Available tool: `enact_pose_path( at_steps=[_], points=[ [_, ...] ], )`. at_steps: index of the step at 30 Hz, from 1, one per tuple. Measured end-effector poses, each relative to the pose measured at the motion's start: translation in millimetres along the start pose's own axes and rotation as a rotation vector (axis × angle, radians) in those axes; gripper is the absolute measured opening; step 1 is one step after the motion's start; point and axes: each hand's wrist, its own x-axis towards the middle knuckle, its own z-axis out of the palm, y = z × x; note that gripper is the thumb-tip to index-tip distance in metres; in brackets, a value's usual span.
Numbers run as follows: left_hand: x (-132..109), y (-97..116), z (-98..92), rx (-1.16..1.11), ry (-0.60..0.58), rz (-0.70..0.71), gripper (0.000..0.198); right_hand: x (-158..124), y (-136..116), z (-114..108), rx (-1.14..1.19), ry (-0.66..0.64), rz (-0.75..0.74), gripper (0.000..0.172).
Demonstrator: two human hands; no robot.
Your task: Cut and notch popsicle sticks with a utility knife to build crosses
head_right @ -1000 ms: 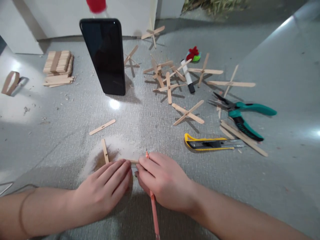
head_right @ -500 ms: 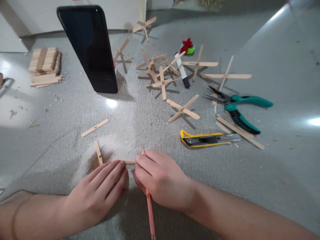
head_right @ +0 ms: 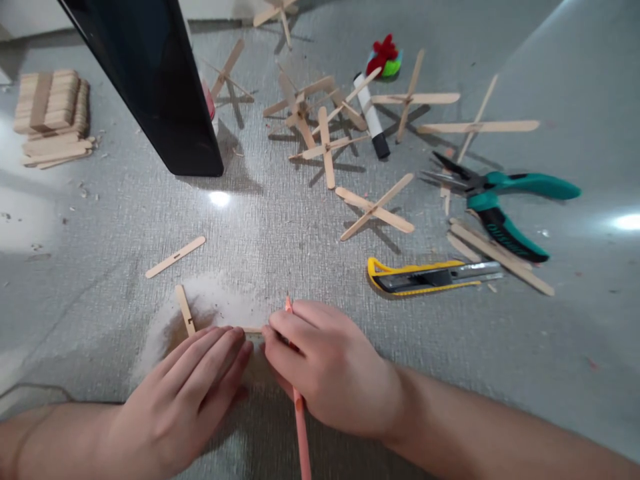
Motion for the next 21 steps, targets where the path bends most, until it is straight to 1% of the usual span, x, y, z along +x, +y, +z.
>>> enact_pose_path(
  at_steps=[4, 6, 13, 16, 21],
  points=[
    [1.6, -0.1, 0.1, -0.007, 0.011, -0.023, 0.034, 0.8, 0.7, -3.8, -0.011, -0.047, 0.004, 0.024],
    [2.4, -0.2, -0.2, -0.012, -0.006, -0.017, 0.033, 0.4, 1.2, -6.3, -0.017, -0.062, 0.0, 0.025],
    [3.0, -1.2, -0.5, 0.001, -0.041, 0.004, 0.036, -1.4, 4.3, -12.1, 0.001, -0.089, -0.022, 0.025],
    [2.2, -0.7, -0.2, 0.01, -0.037, 0.012, 0.037, -2.0, 5.1, -13.4, -0.005, -0.102, -0.024, 0.023],
    [2.6, -0.8, -0.7, -0.005, -0.041, 0.008, 0.037, -2.3, 5.3, -14.6, -0.01, -0.091, -0.032, 0.023]
  ],
)
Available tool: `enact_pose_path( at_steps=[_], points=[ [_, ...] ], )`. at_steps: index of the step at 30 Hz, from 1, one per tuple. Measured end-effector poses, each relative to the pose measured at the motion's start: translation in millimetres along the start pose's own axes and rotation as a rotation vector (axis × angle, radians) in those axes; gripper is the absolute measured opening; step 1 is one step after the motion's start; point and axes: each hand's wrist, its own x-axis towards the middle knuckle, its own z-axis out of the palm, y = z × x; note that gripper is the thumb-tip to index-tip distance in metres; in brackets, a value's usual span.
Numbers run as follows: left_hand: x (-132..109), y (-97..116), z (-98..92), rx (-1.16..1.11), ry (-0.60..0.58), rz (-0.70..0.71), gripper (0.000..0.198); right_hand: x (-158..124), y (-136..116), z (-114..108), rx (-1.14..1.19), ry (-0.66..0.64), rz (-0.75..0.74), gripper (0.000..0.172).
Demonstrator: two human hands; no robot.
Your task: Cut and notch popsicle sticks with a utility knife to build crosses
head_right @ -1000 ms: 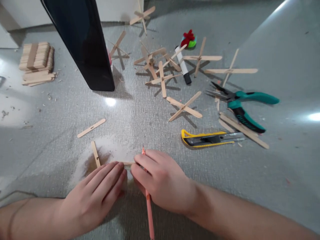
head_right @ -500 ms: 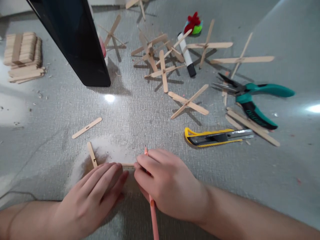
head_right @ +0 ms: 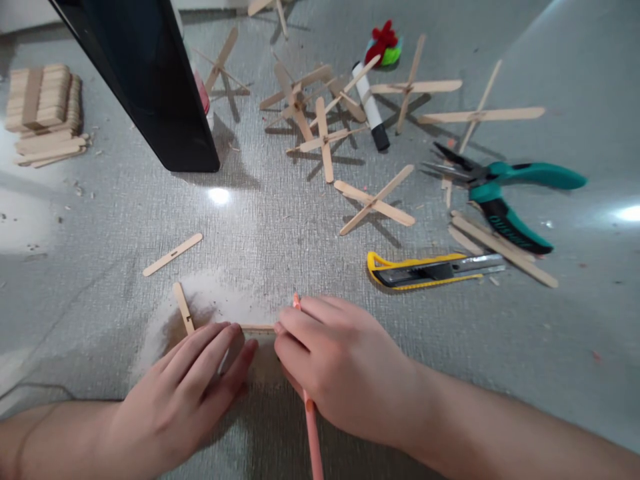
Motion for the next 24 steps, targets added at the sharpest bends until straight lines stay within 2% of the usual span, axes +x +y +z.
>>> enact_pose_path(
  at_steps=[17, 24],
  points=[
    [2.5, 1.3, -1.1, 0.01, 0.014, -0.013, 0.03, 2.3, 0.7, -4.3, 0.032, -0.011, 0.018, 0.029],
    [-0.9, 1.1, -1.6, 0.011, -0.017, 0.008, 0.036, 2.1, 1.3, -1.8, 0.032, -0.005, 0.02, 0.026]
  ],
)
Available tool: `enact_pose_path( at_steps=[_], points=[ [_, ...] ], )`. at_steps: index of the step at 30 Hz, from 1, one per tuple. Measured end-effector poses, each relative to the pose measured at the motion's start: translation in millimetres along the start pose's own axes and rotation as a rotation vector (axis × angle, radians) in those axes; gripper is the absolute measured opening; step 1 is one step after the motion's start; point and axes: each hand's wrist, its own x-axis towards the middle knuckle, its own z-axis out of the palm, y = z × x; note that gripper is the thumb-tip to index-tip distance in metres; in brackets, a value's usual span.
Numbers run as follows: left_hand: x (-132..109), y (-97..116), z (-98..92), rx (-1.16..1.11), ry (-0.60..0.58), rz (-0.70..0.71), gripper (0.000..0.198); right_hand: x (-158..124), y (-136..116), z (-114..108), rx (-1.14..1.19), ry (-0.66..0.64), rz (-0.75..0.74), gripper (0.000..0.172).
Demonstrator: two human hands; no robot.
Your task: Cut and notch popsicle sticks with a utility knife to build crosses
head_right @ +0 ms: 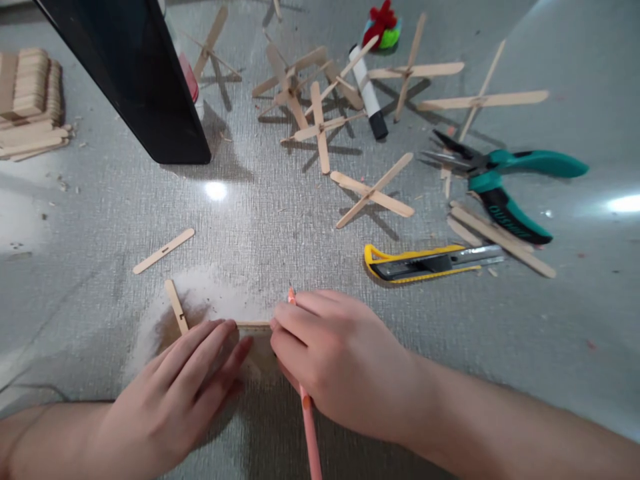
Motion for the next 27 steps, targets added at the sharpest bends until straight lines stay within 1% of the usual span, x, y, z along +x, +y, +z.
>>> enact_pose_path(
  at_steps=[8, 11, 17, 23, 27],
  points=[
    [1.2, -1.9, 1.1, -0.018, 0.009, -0.007, 0.037, 1.2, -1.1, -3.0, 0.013, -0.01, 0.032, 0.03],
    [1.4, -1.4, 0.8, -0.02, 0.002, -0.009, 0.037, -0.4, -0.8, -2.8, 0.019, -0.005, 0.038, 0.028],
    [2.1, -1.6, 0.6, -0.029, 0.029, -0.01, 0.033, -2.4, -0.2, -0.9, 0.036, -0.017, 0.044, 0.024],
    [1.6, -0.9, 1.1, -0.026, 0.011, -0.008, 0.038, -1.4, 0.0, -2.2, 0.044, -0.022, 0.056, 0.025],
    [1.8, 0.1, 1.8, -0.024, 0.012, -0.014, 0.036, -1.2, 0.4, -1.7, 0.059, -0.034, 0.057, 0.021]
  ],
)
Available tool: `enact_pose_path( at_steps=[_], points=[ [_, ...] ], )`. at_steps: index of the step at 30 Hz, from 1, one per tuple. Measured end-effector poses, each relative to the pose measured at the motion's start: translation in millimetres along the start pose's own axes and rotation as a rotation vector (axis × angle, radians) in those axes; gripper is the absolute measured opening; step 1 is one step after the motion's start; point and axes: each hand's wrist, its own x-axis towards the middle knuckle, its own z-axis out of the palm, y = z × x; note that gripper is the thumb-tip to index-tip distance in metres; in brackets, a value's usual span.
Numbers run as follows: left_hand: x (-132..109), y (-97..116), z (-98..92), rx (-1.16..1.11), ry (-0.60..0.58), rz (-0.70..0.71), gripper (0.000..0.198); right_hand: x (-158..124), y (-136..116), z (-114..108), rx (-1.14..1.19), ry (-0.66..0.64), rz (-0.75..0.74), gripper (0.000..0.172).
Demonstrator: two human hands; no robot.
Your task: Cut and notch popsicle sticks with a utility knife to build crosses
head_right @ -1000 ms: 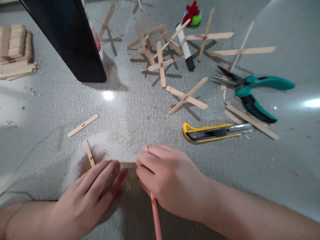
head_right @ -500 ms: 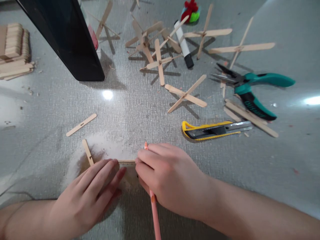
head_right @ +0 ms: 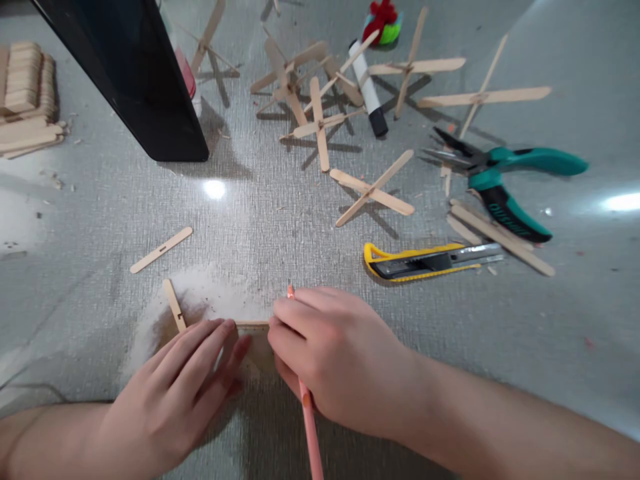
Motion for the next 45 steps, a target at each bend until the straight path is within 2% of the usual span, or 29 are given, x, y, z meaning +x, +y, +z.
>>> enact_pose_path(
  at_steps=[17, 27, 35, 39, 42, 45],
  points=[
    [1.4, -0.1, -2.7, 0.038, -0.007, 0.011, 0.032, 0.7, -1.7, -6.7, -0.071, -0.016, -0.019, 0.03],
    [3.3, -1.5, -3.1, 0.036, 0.006, 0.017, 0.03, -1.5, -3.0, -3.9, -0.09, 0.006, 0.007, 0.024],
    [2.9, -1.5, -2.8, 0.047, -0.002, 0.015, 0.033, -0.2, -3.5, -6.6, -0.084, 0.007, 0.031, 0.026],
    [2.3, 0.1, -1.9, 0.05, -0.007, 0.017, 0.035, 1.9, -5.0, -9.9, -0.002, 0.0, 0.055, 0.02],
    [1.9, 0.5, -0.7, 0.049, -0.01, 0.008, 0.037, 6.3, -7.5, -14.1, 0.093, 0.092, 0.077, 0.017],
    [1.7, 0.2, -0.6, 0.052, -0.012, 0.011, 0.036, 10.0, -8.7, -17.3, 0.286, 0.19, 0.14, 0.02]
  ],
)
